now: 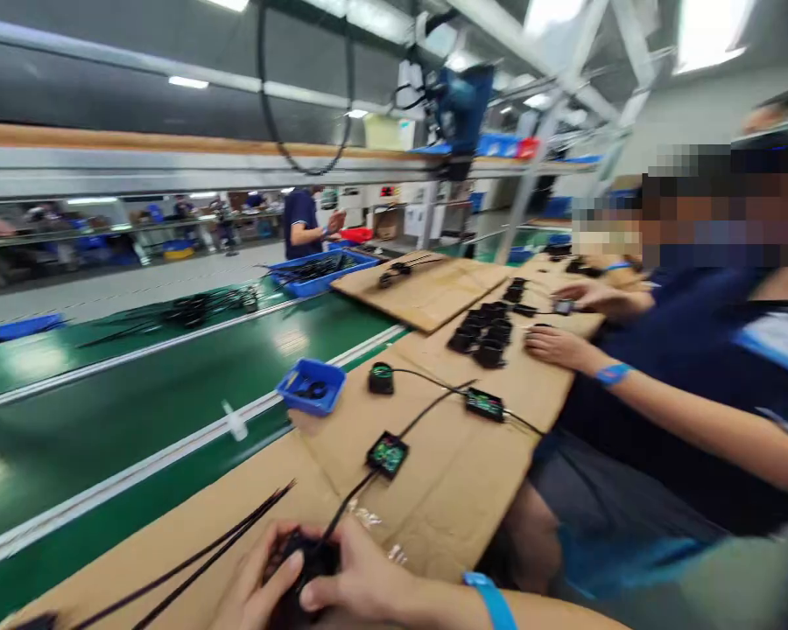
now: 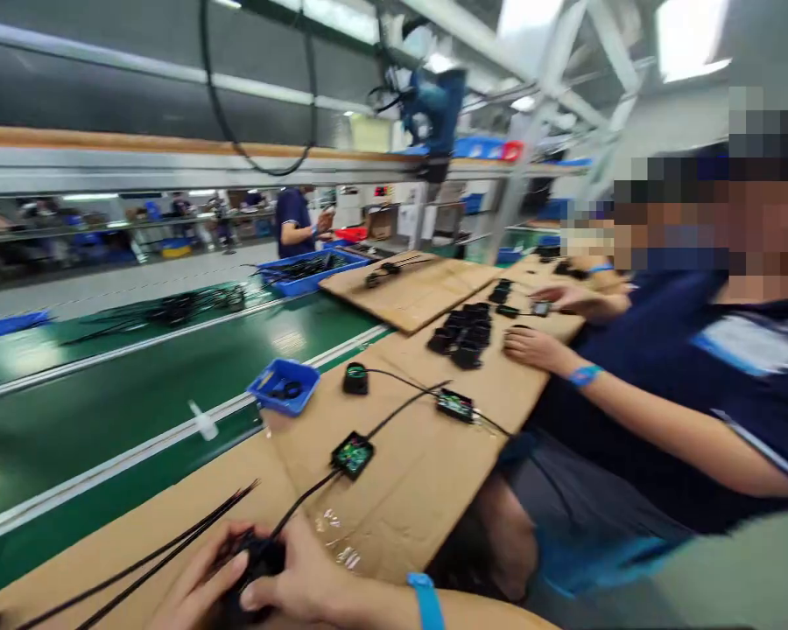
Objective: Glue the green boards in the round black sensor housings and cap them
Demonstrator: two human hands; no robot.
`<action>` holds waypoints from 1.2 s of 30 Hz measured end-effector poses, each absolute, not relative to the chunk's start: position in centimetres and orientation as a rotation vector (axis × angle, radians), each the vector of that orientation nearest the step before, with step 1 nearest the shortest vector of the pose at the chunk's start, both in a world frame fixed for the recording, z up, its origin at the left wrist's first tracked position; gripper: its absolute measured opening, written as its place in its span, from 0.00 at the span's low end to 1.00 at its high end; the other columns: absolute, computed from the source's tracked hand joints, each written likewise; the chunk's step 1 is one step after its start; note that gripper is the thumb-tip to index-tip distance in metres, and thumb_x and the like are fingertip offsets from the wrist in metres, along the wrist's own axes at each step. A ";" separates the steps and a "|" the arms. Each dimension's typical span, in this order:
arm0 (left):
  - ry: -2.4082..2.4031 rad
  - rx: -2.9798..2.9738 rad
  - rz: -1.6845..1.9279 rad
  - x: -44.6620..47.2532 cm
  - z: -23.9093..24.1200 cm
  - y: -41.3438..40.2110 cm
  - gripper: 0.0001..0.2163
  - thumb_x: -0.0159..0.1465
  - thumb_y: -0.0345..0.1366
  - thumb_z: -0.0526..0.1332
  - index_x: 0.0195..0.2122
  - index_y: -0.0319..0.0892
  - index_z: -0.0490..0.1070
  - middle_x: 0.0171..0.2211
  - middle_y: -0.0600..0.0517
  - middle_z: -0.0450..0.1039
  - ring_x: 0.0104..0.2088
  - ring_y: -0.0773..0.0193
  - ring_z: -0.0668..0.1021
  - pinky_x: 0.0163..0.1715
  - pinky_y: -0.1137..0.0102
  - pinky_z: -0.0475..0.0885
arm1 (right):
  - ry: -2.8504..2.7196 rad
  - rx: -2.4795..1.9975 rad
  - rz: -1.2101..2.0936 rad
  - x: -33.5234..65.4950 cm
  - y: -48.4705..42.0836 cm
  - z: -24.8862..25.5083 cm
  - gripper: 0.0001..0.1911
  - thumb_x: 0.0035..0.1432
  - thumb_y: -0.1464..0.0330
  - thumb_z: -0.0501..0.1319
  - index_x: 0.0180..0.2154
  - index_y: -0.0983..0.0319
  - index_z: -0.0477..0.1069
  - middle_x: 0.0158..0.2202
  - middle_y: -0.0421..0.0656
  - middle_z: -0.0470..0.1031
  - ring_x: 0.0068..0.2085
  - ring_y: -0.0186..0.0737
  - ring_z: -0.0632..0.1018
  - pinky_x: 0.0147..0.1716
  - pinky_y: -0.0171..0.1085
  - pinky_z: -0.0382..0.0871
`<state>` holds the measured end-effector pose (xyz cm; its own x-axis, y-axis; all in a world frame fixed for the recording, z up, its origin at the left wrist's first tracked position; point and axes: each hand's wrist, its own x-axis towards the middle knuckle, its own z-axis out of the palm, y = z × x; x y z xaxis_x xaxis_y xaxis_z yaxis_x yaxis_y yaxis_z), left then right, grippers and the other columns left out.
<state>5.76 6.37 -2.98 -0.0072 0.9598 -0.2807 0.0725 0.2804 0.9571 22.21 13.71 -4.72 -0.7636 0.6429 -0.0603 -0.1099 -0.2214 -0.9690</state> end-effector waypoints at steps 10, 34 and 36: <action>1.418 1.112 0.970 7.6 -3.5 6.1 0.21 0.64 0.55 0.57 0.47 0.41 0.64 0.48 0.43 0.72 0.50 0.52 0.73 0.52 0.60 0.66 | -1.326 -1.063 2.003 23.8 12.4 -5.5 0.32 0.32 0.73 0.73 0.44 0.62 0.71 0.47 0.49 0.77 0.53 0.54 0.77 0.56 0.53 0.68; 1.464 1.129 0.884 7.1 -3.4 5.7 0.21 0.67 0.53 0.53 0.51 0.42 0.64 0.52 0.44 0.70 0.52 0.52 0.73 0.54 0.59 0.66 | -1.279 -1.015 2.245 23.5 13.3 -4.3 0.33 0.36 0.66 0.77 0.47 0.61 0.71 0.50 0.45 0.76 0.55 0.50 0.74 0.58 0.48 0.65; 1.497 1.158 0.919 7.1 -4.0 5.2 0.23 0.67 0.56 0.53 0.51 0.42 0.65 0.51 0.43 0.71 0.52 0.52 0.73 0.54 0.58 0.68 | -1.310 -0.923 2.211 23.2 13.1 -3.7 0.31 0.38 0.63 0.77 0.46 0.61 0.72 0.47 0.44 0.77 0.53 0.50 0.75 0.54 0.47 0.69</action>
